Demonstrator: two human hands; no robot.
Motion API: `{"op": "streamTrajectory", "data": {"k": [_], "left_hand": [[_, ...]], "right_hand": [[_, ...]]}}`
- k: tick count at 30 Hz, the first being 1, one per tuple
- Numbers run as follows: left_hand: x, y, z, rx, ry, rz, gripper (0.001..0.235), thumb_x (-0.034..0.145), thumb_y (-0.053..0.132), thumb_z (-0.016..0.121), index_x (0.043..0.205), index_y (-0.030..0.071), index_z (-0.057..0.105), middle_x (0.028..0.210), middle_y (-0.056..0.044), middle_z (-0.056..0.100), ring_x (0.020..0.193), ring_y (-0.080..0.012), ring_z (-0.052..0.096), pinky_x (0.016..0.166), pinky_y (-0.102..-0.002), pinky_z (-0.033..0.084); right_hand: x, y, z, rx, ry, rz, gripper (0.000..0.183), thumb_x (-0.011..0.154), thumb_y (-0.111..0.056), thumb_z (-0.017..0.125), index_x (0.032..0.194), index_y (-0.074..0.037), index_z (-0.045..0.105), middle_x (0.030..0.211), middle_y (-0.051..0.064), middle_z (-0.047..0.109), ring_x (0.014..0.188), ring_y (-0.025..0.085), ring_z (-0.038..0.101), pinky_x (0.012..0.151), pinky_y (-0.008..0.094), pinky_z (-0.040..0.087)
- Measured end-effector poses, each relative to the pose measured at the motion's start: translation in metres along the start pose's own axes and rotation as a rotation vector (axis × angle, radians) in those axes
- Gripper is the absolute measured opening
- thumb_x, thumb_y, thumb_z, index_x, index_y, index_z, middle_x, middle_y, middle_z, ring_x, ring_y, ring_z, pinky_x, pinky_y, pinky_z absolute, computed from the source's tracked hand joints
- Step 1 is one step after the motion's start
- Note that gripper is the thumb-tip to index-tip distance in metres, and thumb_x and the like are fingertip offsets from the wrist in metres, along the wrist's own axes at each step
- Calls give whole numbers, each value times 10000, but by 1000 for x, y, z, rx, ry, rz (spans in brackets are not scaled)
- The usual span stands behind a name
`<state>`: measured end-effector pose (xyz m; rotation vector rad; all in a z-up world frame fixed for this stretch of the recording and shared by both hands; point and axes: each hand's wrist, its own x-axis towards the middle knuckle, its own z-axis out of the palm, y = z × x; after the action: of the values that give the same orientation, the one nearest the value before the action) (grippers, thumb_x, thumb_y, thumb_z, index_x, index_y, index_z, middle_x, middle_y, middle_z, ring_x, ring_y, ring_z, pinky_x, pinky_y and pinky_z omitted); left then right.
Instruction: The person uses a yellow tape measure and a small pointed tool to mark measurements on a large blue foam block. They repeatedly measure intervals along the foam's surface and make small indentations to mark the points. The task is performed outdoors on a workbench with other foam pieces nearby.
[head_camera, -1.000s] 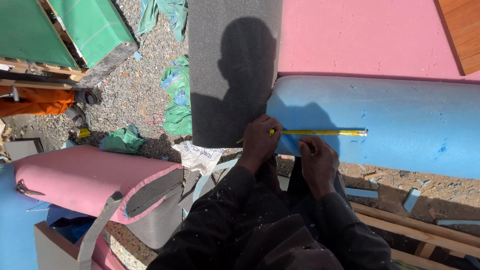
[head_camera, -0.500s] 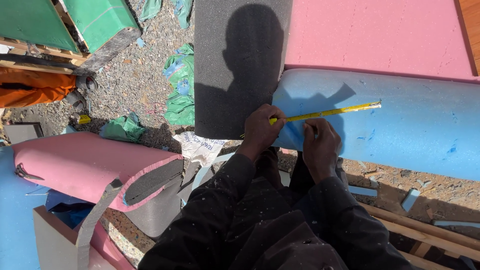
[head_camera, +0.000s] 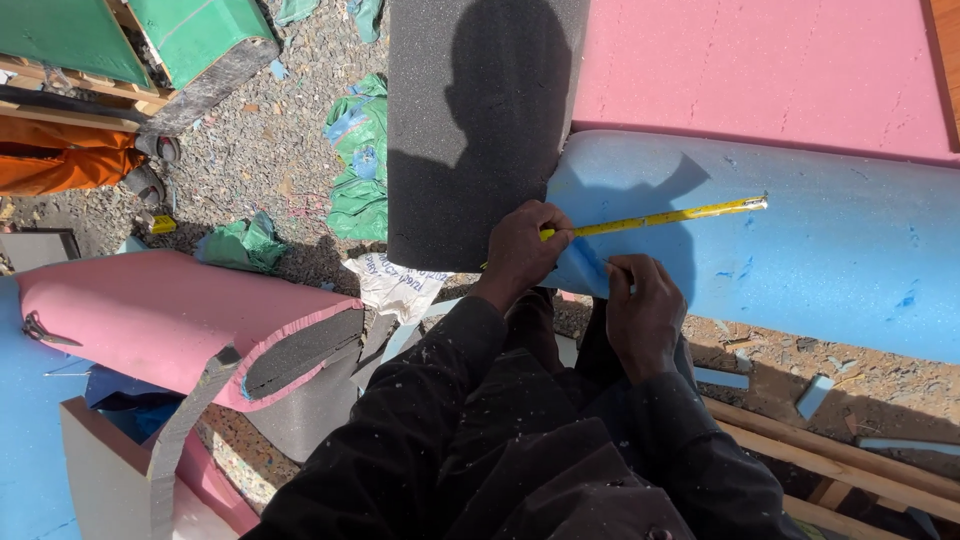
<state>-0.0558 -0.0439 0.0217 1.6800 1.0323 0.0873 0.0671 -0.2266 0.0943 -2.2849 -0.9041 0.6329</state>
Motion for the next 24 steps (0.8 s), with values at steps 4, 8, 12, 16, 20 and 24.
{"op": "streamTrajectory", "data": {"k": [4, 8, 12, 16, 20, 24], "left_hand": [[5, -2, -2, -19, 1, -30, 80, 958, 309, 840, 1010, 249, 847, 1086, -68, 790, 1080, -359, 805, 903, -480, 659], [4, 2, -4, -60, -4, -49, 98, 977, 274, 820, 1034, 202, 854, 1079, -126, 788, 1109, -416, 796, 930, -533, 650], [6, 5, -6, -80, 11, -50, 90, 987, 237, 821, 1049, 182, 855, 1070, -144, 787, 1111, -424, 794, 926, -537, 651], [8, 1, -9, -105, -7, -88, 113, 1002, 271, 825, 1062, 182, 859, 1089, -148, 791, 1119, -409, 799, 923, -515, 643], [7, 8, -10, -124, -14, -111, 131, 1009, 267, 825, 1081, 167, 867, 1110, -171, 788, 1152, -438, 779, 954, -527, 634], [10, 12, -14, -85, -23, -140, 144, 998, 273, 835, 1082, 162, 874, 1109, -159, 799, 1149, -418, 791, 947, -508, 639]], "right_hand": [[37, 7, 9, -30, 49, -45, 150, 1278, -277, 687, 1187, -170, 742, 939, 75, 730, 903, 397, 801, 677, 609, 677], [16, 15, 14, -90, -34, -31, 175, 1285, -310, 635, 1193, -189, 723, 974, 70, 730, 836, 427, 783, 626, 624, 667], [-13, 15, 8, -119, -89, 54, 148, 1249, -324, 665, 1185, -206, 728, 996, 80, 758, 863, 442, 802, 663, 647, 686], [3, 7, -4, -86, -89, 45, 165, 1268, -307, 622, 1219, -190, 727, 1015, 96, 751, 950, 459, 805, 686, 650, 714], [38, 13, -3, -87, -22, -2, 165, 1278, -310, 635, 1215, -198, 739, 1034, 71, 757, 894, 424, 802, 648, 615, 661], [45, 24, 9, -66, -50, 39, 149, 1246, -353, 657, 1199, -238, 741, 1043, 50, 764, 879, 415, 804, 662, 614, 655]]}}
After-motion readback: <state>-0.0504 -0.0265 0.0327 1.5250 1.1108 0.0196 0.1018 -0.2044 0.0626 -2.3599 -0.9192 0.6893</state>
